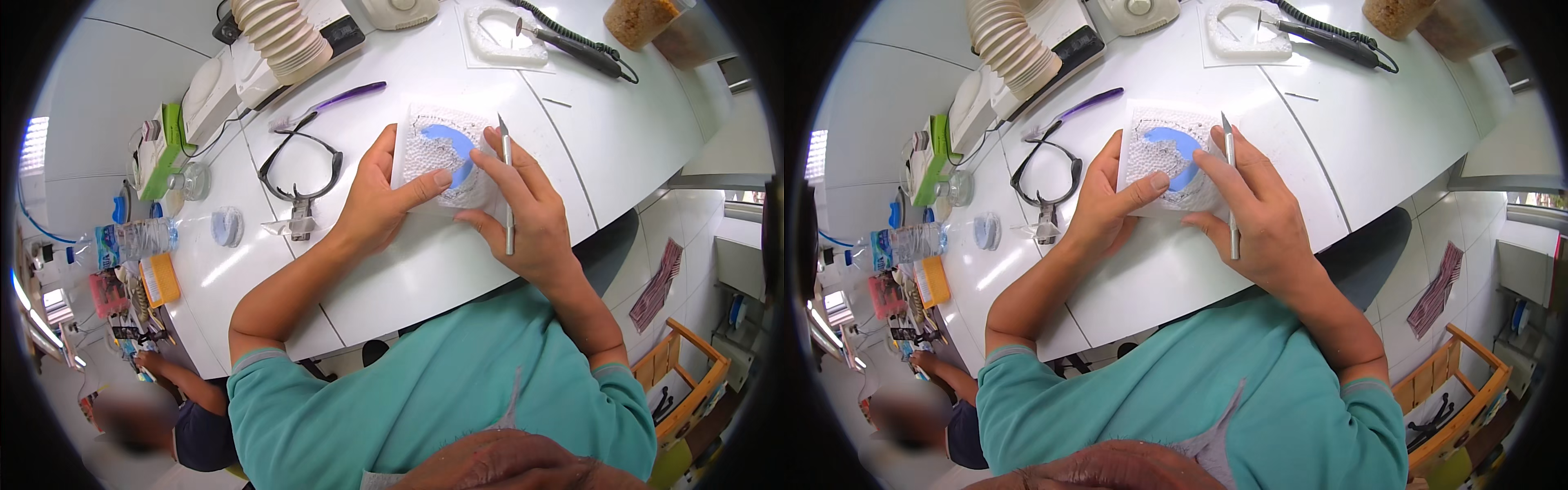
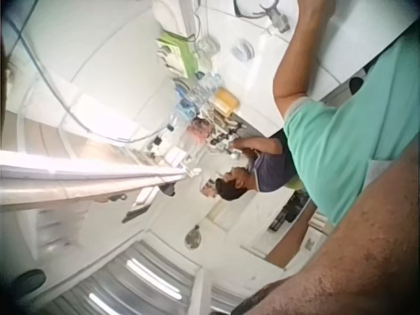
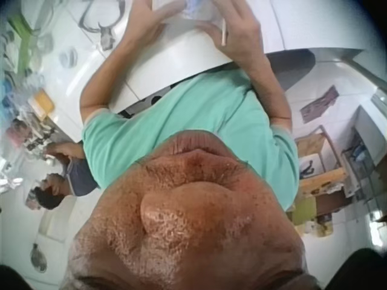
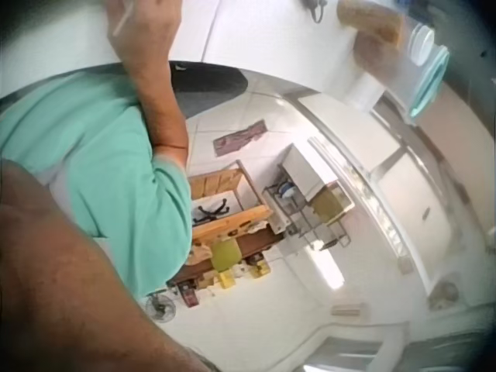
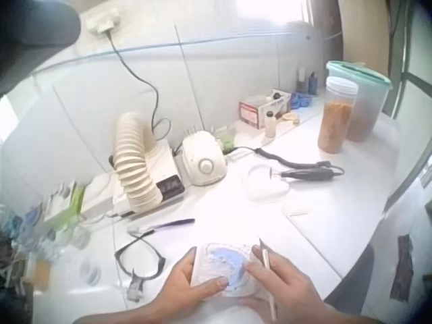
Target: The person holds a dental cast model base on a shallow tray, using an electric dental micromotor handpiece equipped with a rotary abrasive disc to trim the margins and smooth edges of a blue impression tray material. The person repeatedly applies the rotary disc along various edges of the model, wipes away particles with hands, turns the model over to examine different angles, and also cuts away excess material using a manual dental utility tool.
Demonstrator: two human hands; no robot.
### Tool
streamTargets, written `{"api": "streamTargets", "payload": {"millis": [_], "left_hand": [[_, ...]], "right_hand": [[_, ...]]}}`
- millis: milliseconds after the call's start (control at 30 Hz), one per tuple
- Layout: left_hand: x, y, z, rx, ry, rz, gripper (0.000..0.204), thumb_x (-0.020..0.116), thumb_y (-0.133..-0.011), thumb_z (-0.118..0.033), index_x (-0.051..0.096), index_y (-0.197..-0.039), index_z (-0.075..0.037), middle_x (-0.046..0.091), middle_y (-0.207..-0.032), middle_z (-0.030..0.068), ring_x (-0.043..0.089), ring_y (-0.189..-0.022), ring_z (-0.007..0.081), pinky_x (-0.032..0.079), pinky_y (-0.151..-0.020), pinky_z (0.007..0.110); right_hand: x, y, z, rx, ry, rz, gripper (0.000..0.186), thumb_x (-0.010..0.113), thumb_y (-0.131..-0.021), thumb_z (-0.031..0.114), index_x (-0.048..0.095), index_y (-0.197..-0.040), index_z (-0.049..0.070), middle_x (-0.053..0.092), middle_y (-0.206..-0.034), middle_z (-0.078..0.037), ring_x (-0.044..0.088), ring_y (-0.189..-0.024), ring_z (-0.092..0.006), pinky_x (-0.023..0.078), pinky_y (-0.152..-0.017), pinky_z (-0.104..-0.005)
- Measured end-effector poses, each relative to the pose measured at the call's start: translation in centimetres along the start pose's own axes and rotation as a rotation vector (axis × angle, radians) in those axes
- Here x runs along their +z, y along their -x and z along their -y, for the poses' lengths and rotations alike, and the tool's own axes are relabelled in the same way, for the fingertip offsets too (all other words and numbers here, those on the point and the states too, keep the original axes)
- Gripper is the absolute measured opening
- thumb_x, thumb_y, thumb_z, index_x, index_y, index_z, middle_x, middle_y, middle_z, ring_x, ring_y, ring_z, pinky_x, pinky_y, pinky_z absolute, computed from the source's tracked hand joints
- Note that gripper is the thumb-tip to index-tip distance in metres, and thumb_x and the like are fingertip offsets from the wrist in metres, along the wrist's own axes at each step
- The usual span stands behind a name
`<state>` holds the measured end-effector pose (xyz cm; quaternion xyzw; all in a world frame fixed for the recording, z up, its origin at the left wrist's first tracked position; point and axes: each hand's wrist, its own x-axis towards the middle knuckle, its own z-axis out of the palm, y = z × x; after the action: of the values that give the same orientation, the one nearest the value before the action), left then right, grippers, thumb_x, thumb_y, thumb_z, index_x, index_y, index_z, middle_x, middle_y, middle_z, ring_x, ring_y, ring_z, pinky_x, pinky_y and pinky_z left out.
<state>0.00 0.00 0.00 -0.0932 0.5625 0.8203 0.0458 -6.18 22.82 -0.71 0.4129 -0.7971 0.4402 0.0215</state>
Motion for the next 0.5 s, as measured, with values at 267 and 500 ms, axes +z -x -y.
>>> {"api": "streamTargets", "payload": {"millis": [267,500], "left_hand": [[-0.39,-0.34,-0.39,-0.083,0.162,-0.005,0.049,0.074,-0.105,-0.01,0.053,-0.148,0.002,0.071,-0.141,0.0173,0.071,-0.127,0.023,0.058,-0.113,0.042],[-0.16,-0.22,-0.42,-0.08,0.168,-0.002,0.049,0.072,-0.107,-0.009,0.052,-0.15,0.001,0.07,-0.142,0.0171,0.071,-0.128,0.0237,0.058,-0.113,0.043]], "right_hand": [[0.19,-0.39,0.41,0.009,0.126,-0.057,0.074,0.095,-0.082,0.017,0.064,-0.147,-0.003,0.053,-0.16,-0.035,0.058,-0.148,-0.0464,0.056,-0.115,-0.0481],[0.46,-0.39,0.27,-0.005,0.137,-0.061,0.07,0.095,-0.083,0.022,0.068,-0.144,-0.001,0.054,-0.154,-0.043,0.056,-0.147,-0.0508,0.055,-0.114,-0.0476]]}}
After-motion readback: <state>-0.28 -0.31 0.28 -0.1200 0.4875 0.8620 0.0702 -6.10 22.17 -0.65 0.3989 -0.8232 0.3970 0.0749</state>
